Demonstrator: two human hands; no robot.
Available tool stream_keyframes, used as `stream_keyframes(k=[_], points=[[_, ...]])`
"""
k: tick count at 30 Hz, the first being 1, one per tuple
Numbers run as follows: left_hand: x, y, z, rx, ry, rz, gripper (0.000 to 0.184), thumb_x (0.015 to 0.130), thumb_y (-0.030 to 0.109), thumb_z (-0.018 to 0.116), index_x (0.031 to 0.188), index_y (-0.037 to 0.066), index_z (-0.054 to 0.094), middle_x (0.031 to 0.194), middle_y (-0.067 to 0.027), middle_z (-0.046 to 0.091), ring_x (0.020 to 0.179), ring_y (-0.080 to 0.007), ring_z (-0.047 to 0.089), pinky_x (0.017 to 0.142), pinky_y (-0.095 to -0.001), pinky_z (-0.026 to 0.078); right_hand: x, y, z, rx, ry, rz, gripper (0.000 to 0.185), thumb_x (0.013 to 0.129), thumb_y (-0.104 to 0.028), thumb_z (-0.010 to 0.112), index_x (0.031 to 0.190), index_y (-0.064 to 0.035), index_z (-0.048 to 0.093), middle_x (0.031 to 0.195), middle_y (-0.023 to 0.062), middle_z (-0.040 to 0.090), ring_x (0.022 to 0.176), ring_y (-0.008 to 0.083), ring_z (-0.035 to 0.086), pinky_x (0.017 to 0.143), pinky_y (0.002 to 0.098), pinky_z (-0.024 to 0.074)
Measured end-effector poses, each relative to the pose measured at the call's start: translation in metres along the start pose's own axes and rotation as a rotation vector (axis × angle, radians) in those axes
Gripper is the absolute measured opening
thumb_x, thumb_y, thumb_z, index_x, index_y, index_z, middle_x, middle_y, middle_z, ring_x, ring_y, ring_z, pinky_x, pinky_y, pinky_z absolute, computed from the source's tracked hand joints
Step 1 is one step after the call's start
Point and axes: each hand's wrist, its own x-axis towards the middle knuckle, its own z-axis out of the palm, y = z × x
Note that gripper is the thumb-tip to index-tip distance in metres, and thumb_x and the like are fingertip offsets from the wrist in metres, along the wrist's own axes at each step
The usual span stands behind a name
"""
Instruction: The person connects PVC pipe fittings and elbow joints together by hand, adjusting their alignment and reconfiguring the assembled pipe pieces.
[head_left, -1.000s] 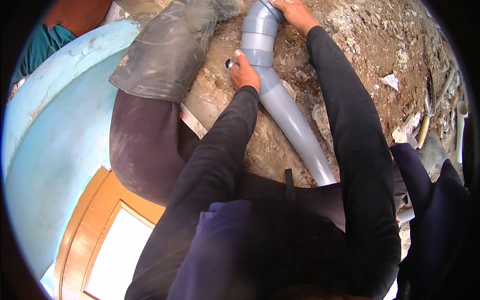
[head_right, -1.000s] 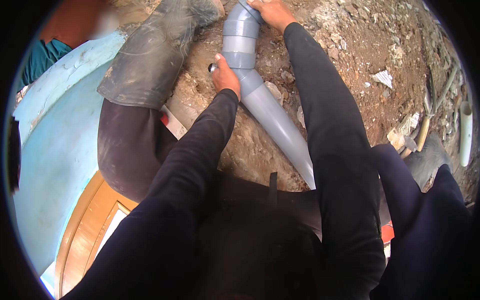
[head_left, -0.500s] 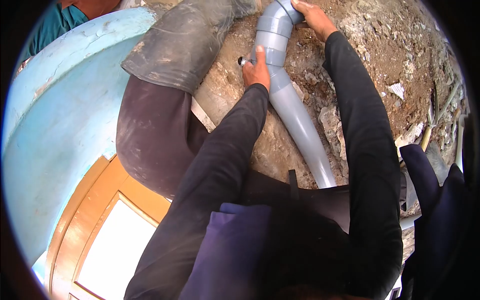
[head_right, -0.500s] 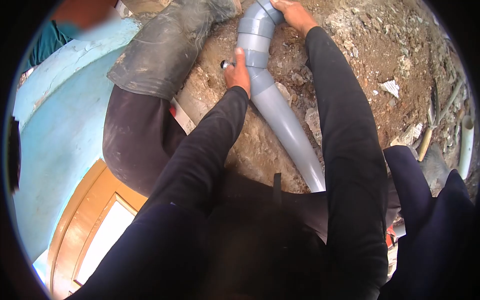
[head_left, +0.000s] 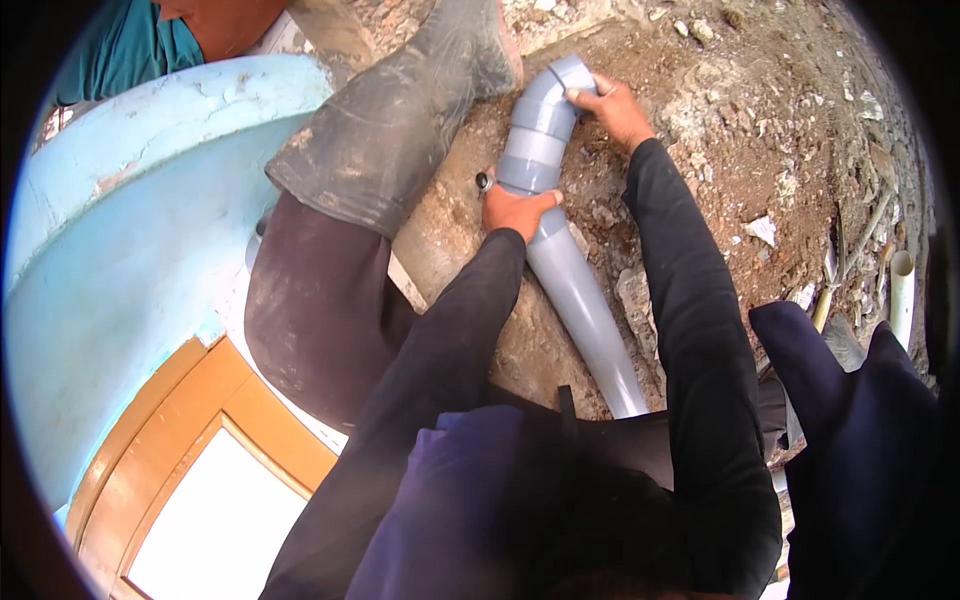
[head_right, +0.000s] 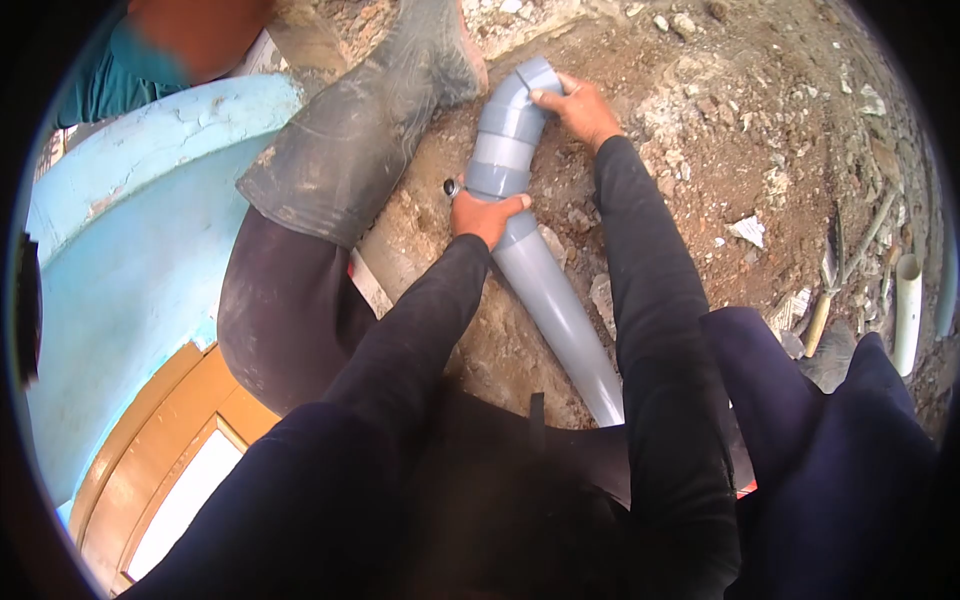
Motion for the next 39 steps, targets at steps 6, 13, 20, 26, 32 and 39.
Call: stream_keyframes(k=[6,13,20,26,32,39], points=[[0.005,-0.01,0.006,-0.093,-0.032,0.075,0.06,0.064,0.008,0.087,0.114,-0.001,0.056,0.096,-0.012,0.069,0.082,-0.022,0.069,0.077,-0.0349,0.056,-0.007,-0.005,0.002,-0.066,0.014,-0.077,0.048,0.082,-0.026,0.078,0.121,-0.0012,0.064,0.108,0.0126,0.071,0.099,0.0225,0.065,0.093,0.0353,0.0489],[0.003,-0.011,0.005,-0.024,0.057,0.073,0.061,0.064,0.014,0.089,0.114,-0.001,0.058,0.1,-0.014,0.069,0.084,-0.0247,0.068,0.079,-0.0358,0.056,-0.112,-0.035,0.022,0.282,0.587,-0.213,0.036,0.096,-0.004,0.055,0.132,0.0014,0.055,0.125,0.0139,0.062,0.113,0.0222,0.062,0.096,0.0329,0.0503],[-0.031,0.035,0.008,0.394,0.044,-0.229,0.106,0.067,0.038,0.088,0.148,-0.005,0.034,0.155,-0.0309,0.027,0.145,-0.0415,0.027,0.118,-0.0504,0.027,-0.283,-0.117,-0.042,0.377,0.774,-0.267,0.024,0.102,-0.014,0.056,0.12,-0.0004,0.063,0.107,0.0091,0.07,0.094,0.0157,0.067,0.079,0.0288,0.0552],[-0.209,0.203,-0.069,-1.046,-0.659,0.391,0.076,0.093,0.039,0.066,0.148,-0.001,0.032,0.148,-0.0237,0.042,0.132,-0.04,0.046,0.109,-0.055,0.038,-0.461,-0.242,-0.069,0.328,0.417,-0.954,0.041,0.102,-0.033,0.056,0.127,-0.0004,0.058,0.12,0.016,0.065,0.11,0.0268,0.062,0.091,0.0396,0.0516],[-0.365,0.296,-0.244,-0.776,-2.065,1.239,0.067,0.095,0.033,0.066,0.149,0.01,0.035,0.127,-0.0251,0.059,0.104,-0.0447,0.065,0.1,-0.0615,0.047,-0.637,-0.33,-0.001,-0.008,-0.15,-1.212,0.033,0.104,-0.032,0.048,0.118,-0.0035,0.059,0.101,0.0199,0.069,0.102,0.0345,0.066,0.092,0.0506,0.0514],[-0.47,0.27,-0.328,-0.263,-2.016,1.654,0.031,0.099,0.03,0.053,0.09,0.006,0.07,0.086,-0.0101,0.067,0.076,-0.0247,0.065,0.074,-0.0379,0.054,-0.7,-0.377,0.037,-0.132,-0.78,-1.539,0.023,0.101,-0.027,0.049,0.094,-0.0156,0.068,0.086,0.0011,0.065,0.075,0.0151,0.063,0.078,0.0321,0.0501]])
